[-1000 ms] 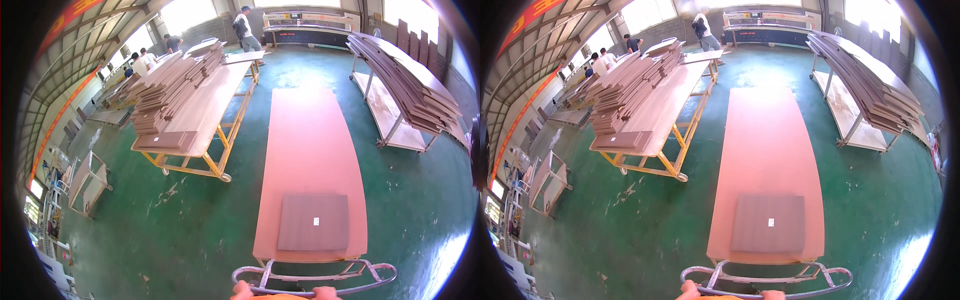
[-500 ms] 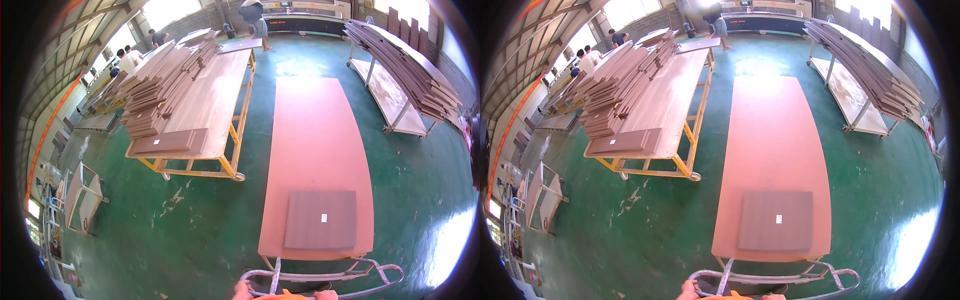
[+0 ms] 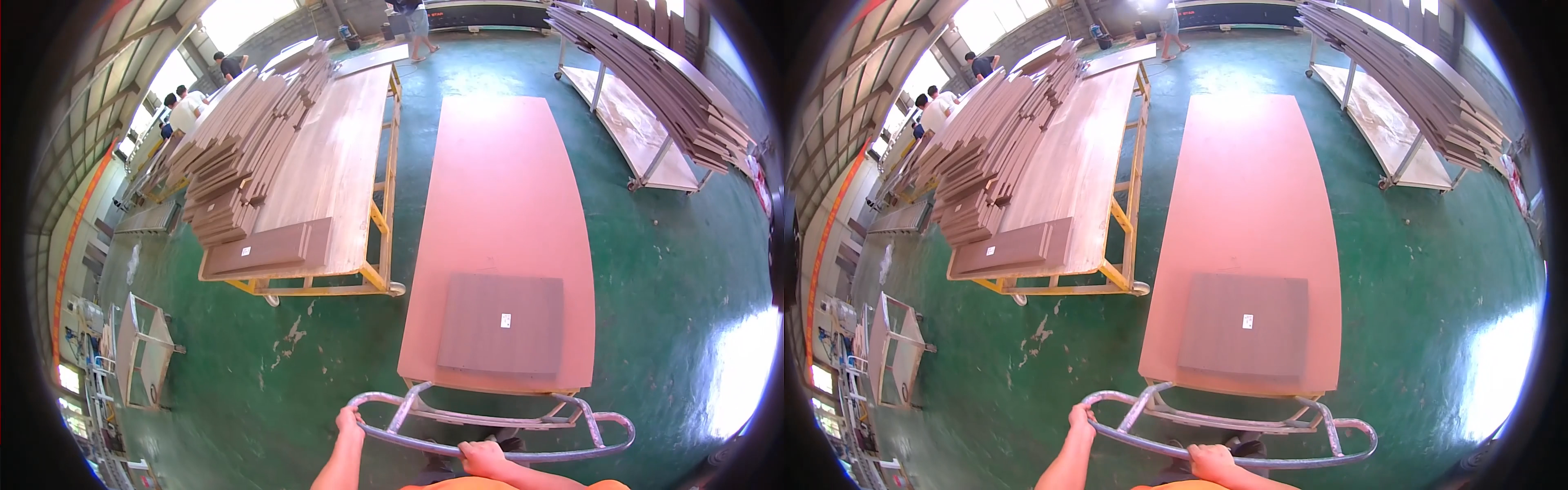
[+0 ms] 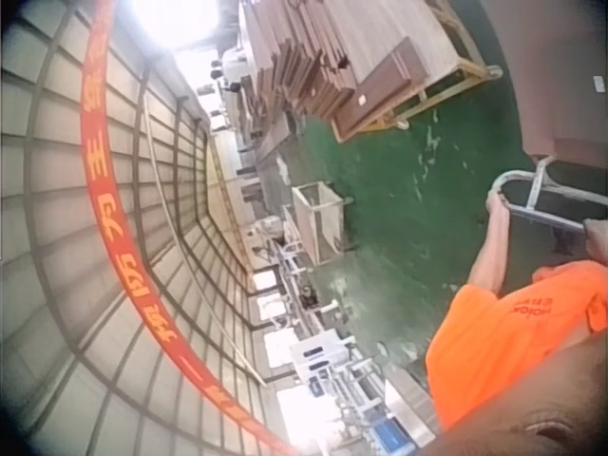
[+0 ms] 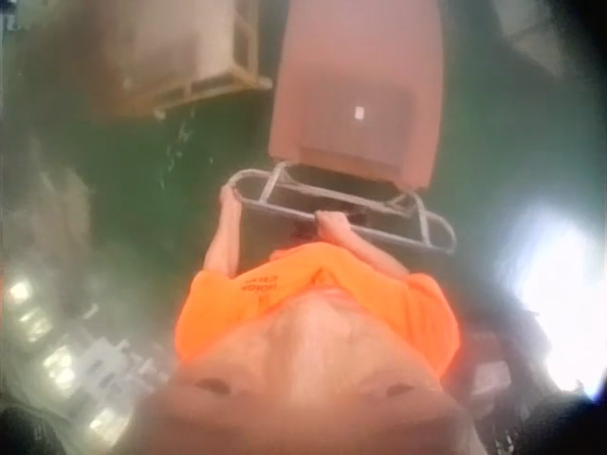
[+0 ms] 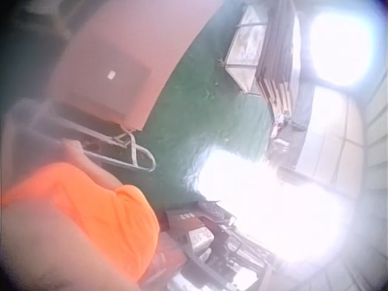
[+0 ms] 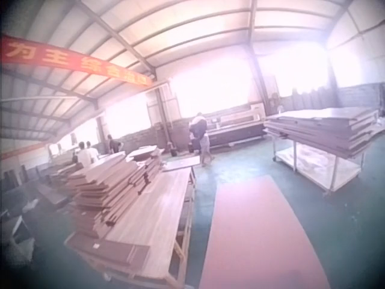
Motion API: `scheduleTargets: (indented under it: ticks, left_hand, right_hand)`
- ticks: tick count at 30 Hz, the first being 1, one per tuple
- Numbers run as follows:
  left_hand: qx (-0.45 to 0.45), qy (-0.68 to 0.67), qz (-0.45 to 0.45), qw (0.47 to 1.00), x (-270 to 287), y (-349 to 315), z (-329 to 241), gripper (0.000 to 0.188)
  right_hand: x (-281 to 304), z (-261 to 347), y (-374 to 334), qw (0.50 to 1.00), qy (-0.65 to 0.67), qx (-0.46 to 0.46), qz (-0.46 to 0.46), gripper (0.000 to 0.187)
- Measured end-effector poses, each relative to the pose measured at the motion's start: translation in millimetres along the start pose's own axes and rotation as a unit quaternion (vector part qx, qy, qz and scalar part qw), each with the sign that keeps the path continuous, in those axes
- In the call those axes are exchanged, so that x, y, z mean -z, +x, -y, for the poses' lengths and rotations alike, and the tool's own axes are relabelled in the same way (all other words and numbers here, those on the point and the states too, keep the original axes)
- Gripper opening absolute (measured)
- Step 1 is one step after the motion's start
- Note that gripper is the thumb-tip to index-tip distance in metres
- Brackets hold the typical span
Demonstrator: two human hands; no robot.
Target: The person pushes a cart carrying a wood panel, picks it up, and feeds it into a processing machine. They use a hand-held air nozzle to clean the work surface and then place another panel into the machine.
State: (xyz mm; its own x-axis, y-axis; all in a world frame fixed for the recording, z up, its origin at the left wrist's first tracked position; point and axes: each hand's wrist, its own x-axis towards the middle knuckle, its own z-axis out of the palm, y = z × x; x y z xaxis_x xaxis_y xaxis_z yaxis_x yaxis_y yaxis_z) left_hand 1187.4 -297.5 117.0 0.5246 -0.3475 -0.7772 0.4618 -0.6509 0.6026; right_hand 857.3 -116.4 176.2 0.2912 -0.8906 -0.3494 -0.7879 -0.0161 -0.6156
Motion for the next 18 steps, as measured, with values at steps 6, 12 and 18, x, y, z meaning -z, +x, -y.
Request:
scheduleTargets:
  ticks: [6,12,18]
  left_hand:
    - [-0.164,0.039,-0.042,0.985,-85.2,15.3,-34.9,0.014]
    - [-0.264,0.201,-0.067,0.941,-206.9,-54.4,-50.9,0.087]
    - [-0.300,0.268,-0.041,0.914,-299.0,-29.8,-85.1,0.089]
  right_hand:
    - [46.9,-16.8,88.2,0.999,0.002,0.034,-0.037,0.021]
    - [124.8,-48.4,161.6,0.998,0.020,0.037,-0.047,0.022]
    - [200.1,-91.9,234.2,0.998,-0.001,0.032,-0.046,0.024]
